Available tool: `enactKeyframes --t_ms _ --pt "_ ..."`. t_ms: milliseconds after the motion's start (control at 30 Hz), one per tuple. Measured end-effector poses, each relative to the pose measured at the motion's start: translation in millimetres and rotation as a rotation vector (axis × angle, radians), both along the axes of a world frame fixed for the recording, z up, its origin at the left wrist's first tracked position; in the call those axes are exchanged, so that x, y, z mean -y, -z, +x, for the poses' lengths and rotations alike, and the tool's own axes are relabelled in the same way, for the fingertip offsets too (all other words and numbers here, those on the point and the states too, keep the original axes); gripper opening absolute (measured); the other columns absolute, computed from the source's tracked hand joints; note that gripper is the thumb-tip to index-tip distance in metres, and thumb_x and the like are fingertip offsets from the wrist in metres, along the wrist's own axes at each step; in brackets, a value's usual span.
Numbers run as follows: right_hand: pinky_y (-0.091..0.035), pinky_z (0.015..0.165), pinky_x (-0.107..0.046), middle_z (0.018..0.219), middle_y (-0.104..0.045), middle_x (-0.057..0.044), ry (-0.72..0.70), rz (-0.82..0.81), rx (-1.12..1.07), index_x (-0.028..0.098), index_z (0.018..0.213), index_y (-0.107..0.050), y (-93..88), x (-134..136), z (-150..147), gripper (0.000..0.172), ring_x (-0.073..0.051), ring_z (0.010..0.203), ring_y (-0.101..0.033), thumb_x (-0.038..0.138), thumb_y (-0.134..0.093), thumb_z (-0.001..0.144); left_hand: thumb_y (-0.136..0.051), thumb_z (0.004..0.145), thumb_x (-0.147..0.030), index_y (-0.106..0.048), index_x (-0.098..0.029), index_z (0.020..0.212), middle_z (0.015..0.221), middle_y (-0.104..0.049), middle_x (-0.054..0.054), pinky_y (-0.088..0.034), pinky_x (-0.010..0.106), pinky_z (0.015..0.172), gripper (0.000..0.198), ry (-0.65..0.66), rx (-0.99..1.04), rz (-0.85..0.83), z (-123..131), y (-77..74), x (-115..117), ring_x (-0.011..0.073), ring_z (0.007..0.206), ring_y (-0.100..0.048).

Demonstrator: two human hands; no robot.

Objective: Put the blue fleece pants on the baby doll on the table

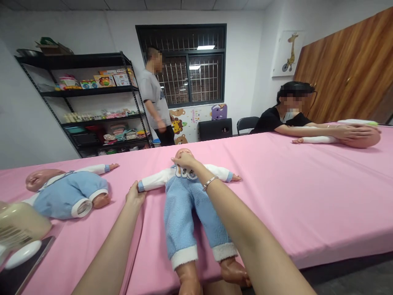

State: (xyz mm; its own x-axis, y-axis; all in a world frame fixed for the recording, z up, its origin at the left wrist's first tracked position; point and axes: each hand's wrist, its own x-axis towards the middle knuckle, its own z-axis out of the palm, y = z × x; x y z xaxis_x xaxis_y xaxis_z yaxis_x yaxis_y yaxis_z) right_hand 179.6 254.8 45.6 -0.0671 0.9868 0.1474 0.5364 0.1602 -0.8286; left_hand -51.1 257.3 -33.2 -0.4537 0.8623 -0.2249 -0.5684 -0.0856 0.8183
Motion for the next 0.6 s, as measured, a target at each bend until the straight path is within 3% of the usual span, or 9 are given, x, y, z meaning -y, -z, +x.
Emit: enactKeyframes --t_ms 100,167,367,500,600 --pt "-0.033 0.045 -0.021 0.05 -0.048 0.0 0.037 -0.048 0.048 0.014 0.06 -0.051 -6.8 11 35 0.031 -0.009 0.045 -0.043 0.037 -0.06 0.078 -0.048 0.066 -0.005 -0.042 -0.017 0.072 0.071 -0.049 -0.002 -0.047 0.023 0.06 0.014 -0.087 -0.099 -0.021 -1 7.5 -8 0.0087 0.059 -0.05" --pt "-0.03 0.042 -0.022 0.049 -0.046 0.001 0.049 -0.113 -0.009 0.014 0.064 -0.05 -0.1 21 57 0.033 -0.009 0.044 -0.041 0.041 -0.058 0.08 -0.048 0.065 -0.004 -0.044 -0.017 0.076 0.071 -0.048 -0.002 -0.046 0.022 0.063 0.018 -0.157 -0.188 -0.034 -4 12.7 -11 0.0085 0.06 -0.049" --pt "-0.035 0.047 -0.022 0.057 -0.052 -0.001 -0.047 -0.126 -0.318 0.015 0.066 -0.052 57.9 49 99 0.044 -0.01 0.05 -0.044 0.058 -0.058 0.074 -0.043 0.064 -0.001 -0.049 -0.017 0.087 0.079 -0.05 0.0 -0.045 0.027 0.074 0.029 -0.263 -0.48 -0.057 -10 20.9 -11 0.0117 0.071 -0.053" --pt "-0.043 0.064 -0.024 0.08 -0.062 -0.003 -0.097 -0.121 -0.5 0.016 0.085 -0.06 89.5 63 107 0.04 -0.014 0.071 -0.054 0.048 -0.071 0.064 -0.038 0.057 0.004 -0.049 -0.017 0.091 0.091 -0.053 0.003 -0.044 0.03 0.082 0.042 -0.26 -0.629 -0.059 -11 22.0 -8 0.0159 0.092 -0.054" --pt "-0.043 0.065 -0.024 0.08 -0.061 -0.002 -0.088 -0.166 -0.622 0.016 0.09 -0.059 96.7 69 109 0.042 -0.013 0.07 -0.055 0.04 -0.075 0.059 -0.036 0.056 0.006 -0.048 -0.015 0.095 0.096 -0.055 0.007 -0.043 0.033 0.085 0.046 -0.256 -0.73 -0.065 -11 19.8 -4 0.0191 0.099 -0.054"
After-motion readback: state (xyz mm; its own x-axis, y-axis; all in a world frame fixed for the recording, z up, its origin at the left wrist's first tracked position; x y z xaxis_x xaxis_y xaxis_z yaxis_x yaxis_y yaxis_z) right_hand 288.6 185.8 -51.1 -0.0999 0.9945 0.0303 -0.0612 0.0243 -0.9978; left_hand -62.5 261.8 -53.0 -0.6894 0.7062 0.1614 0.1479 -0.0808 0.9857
